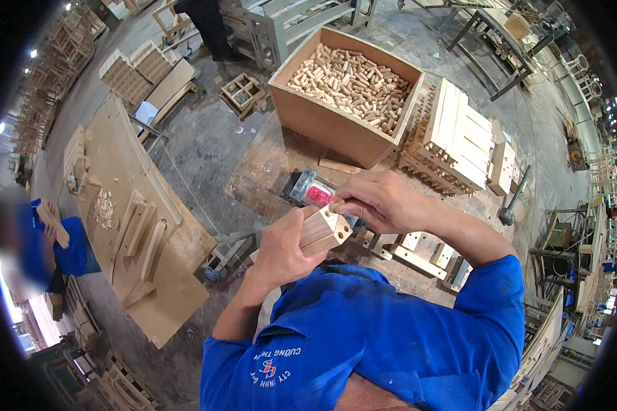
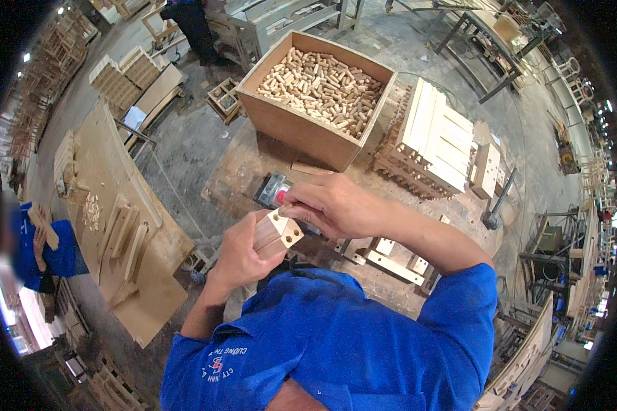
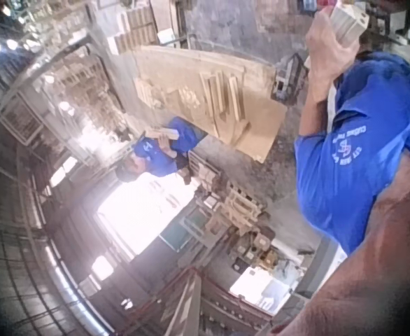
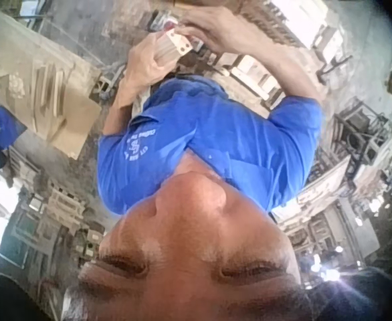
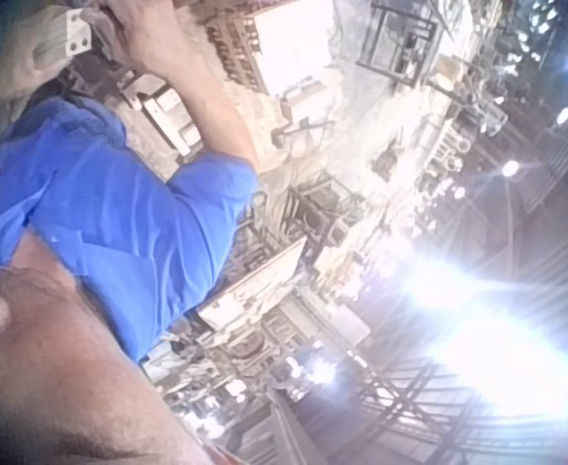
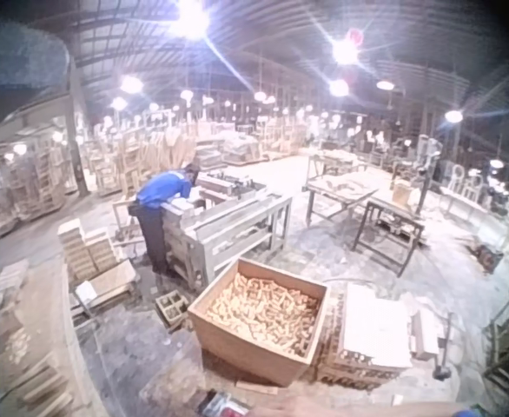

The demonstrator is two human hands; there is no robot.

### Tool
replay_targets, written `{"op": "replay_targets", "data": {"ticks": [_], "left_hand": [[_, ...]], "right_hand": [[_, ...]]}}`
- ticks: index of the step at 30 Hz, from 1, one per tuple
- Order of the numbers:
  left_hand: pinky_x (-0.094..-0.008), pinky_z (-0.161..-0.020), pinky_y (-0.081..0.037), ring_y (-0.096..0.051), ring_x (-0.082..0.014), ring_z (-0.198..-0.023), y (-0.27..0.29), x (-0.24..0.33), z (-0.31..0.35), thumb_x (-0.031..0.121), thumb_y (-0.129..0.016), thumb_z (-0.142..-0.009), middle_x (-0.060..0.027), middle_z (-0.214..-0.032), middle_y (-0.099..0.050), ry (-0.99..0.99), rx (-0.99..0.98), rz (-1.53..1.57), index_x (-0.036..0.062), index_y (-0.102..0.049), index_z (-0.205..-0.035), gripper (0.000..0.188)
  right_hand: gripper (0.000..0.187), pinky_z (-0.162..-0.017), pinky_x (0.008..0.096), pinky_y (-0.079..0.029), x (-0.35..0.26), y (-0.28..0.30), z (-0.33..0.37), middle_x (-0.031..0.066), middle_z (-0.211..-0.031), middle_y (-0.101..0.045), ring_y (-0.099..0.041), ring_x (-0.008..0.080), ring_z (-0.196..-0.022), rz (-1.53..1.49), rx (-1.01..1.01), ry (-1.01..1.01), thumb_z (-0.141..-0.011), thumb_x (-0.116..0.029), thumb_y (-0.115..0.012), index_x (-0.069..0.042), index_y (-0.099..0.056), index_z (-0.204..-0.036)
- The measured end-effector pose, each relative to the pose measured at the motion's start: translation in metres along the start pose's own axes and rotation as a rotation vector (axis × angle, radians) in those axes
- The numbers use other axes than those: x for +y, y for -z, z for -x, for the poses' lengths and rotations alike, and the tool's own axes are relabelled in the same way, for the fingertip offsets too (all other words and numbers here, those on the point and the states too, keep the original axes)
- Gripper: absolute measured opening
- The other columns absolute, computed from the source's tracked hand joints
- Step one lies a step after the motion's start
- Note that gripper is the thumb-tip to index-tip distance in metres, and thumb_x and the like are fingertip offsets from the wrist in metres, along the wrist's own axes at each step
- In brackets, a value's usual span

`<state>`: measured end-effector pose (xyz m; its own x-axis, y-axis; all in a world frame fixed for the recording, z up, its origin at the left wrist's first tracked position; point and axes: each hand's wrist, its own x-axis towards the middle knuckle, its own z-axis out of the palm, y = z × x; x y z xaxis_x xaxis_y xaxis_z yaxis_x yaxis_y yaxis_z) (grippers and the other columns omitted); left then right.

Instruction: The person inserts small wooden dowels into pre-drilled holes on rectangular wooden blocks. They pick up blocks from a stack, insert the dowels by hand, and place the finished pieces onto a workbench. The process is repeated for multiple blocks in a workshop setting.

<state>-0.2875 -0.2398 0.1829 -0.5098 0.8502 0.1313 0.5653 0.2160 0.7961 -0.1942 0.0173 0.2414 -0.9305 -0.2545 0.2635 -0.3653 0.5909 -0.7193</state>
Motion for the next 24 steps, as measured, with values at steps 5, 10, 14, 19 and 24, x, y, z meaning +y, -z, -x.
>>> {"op": "replay_targets", "data": {"ticks": [5, 10, 14, 19, 24], "left_hand": [[-0.0493, -0.092, -0.06, -0.075, -0.0446, -0.107, 0.011, -0.001, -0.004, 0.023, -0.092, -0.079, -0.0241, -0.116, -0.075, 0.038, 0.06, -0.029, 0.0005, -0.062, -0.133, 0.066], [-0.0533, -0.09, -0.059, -0.074, -0.0463, -0.105, 0.012, -0.007, -0.008, 0.029, -0.089, -0.083, -0.0244, -0.113, -0.074, 0.092, 0.068, -0.043, 0.0035, -0.06, -0.134, 0.064], [-0.0533, -0.093, -0.058, -0.073, -0.0479, -0.108, 0.004, -0.015, -0.007, 0.03, -0.09, -0.082, -0.0253, -0.115, -0.074, 0.137, 0.047, -0.096, 0.0028, -0.059, -0.135, 0.067], [-0.0551, -0.091, -0.058, -0.072, -0.049, -0.106, 0.002, -0.016, -0.008, 0.028, -0.089, -0.083, -0.0249, -0.115, -0.073, 0.124, 0.072, -0.109, 0.0032, -0.059, -0.133, 0.064], [-0.0537, -0.093, -0.058, -0.072, -0.0501, -0.11, 0.004, -0.023, -0.005, 0.028, -0.089, -0.083, -0.027, -0.116, -0.073, 0.131, 0.074, -0.054, 0.0025, -0.059, -0.135, 0.064]], "right_hand": [[0.028, -0.079, 0.0421, -0.058, 0.039, 0.036, -0.026, 0.0139, -0.097, -0.076, -0.074, 0.0245, -0.087, -0.244, 0.028, -0.185, -0.11, -0.029, -0.07, -0.001, -0.075, -0.112], [0.02, -0.087, 0.0493, -0.059, 0.178, 0.08, -0.051, 0.0164, -0.104, -0.079, -0.075, 0.0377, -0.101, 0.51, 0.12, -0.601, -0.104, -0.024, -0.069, -0.009, -0.078, -0.114], [0.019, -0.092, 0.0517, -0.059, 0.228, 0.069, -0.067, 0.0169, -0.115, -0.075, -0.073, 0.038, -0.111, 0.778, -0.117, -0.625, -0.098, -0.019, -0.067, -0.012, -0.077, -0.112], [0.021, -0.091, 0.0515, -0.059, 0.227, 0.061, -0.075, 0.0189, -0.112, -0.074, -0.072, 0.0392, -0.11, 0.761, -0.008, -0.606, -0.095, -0.013, -0.065, -0.008, -0.074, -0.112], [0.013, -0.091, 0.0408, -0.057, 0.151, 0.062, -0.068, 0.0155, -0.106, -0.075, -0.073, 0.0278, -0.103, 0.081, 0.215, -0.488, -0.101, -0.009, -0.069, -0.003, -0.07, -0.112]]}}
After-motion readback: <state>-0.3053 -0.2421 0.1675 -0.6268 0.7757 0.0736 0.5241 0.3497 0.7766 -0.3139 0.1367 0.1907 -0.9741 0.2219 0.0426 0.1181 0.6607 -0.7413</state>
